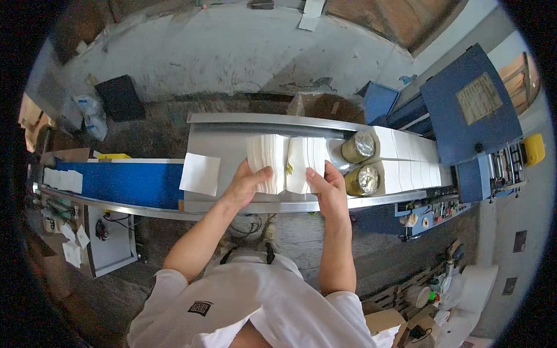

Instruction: Packing stacks of manufactured napkins into shipping boxes from a production line.

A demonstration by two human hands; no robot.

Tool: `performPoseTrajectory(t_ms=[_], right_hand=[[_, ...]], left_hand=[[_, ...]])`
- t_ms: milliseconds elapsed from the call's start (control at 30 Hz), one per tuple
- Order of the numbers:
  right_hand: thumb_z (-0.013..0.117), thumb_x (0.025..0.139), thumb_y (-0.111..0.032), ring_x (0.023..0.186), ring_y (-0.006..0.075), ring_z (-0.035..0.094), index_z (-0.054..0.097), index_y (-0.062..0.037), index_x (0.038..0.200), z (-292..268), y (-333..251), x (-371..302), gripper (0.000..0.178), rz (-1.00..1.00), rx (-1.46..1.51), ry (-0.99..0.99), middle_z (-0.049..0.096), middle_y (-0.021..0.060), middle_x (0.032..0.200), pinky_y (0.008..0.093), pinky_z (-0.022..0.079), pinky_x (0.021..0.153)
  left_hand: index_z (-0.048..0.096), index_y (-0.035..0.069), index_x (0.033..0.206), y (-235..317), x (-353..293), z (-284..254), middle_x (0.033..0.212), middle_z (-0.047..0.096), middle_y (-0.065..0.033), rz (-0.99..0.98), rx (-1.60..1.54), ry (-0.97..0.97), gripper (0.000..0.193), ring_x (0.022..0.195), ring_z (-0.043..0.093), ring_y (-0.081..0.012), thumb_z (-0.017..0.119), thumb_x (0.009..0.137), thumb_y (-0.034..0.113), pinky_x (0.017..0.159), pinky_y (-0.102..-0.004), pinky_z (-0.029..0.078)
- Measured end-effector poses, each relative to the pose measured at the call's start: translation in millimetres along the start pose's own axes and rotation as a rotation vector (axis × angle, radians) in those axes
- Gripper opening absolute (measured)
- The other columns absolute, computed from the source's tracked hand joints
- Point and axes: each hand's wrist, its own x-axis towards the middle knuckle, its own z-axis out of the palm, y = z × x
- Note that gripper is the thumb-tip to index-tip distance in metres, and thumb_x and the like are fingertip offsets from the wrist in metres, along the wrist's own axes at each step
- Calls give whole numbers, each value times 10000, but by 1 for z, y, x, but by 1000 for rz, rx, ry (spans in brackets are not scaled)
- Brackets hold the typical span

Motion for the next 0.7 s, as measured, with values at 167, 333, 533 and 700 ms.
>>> performPoseTrajectory(t_ms=[167,333,533,700], right_hand=[[641,899,-90,956,128,634,585,22,1191,-9,0,2,317,12,31,3,675,91,1079,261,483,837],[652,891,-74,939,133,650,597,17,1177,-13,1,3,305,24,81,-17,683,92,1059,264,505,812],[632,901,-86,945,137,643,587,10,1200,-19,4,3,317,43,116,-33,677,78,1067,276,502,828],[650,903,-126,911,118,641,590,11,1180,-24,9,4,314,41,144,-54,679,73,1049,250,494,786]], left_hand=[[478,-14,1297,0,3,1,1176,613,-100,-10,-8,-25,619,1083,592,-182,772,829,265,935,-318,475],[484,-9,1295,1,2,2,1171,621,-102,9,-22,-28,614,1071,605,-184,769,832,275,924,-323,487],[482,3,1308,6,-1,5,1194,618,-94,20,-36,-53,595,1092,603,-181,755,845,259,936,-328,485],[483,2,1310,3,-3,3,1195,619,-93,29,-39,-66,589,1096,602,-184,751,848,250,941,-332,483]])
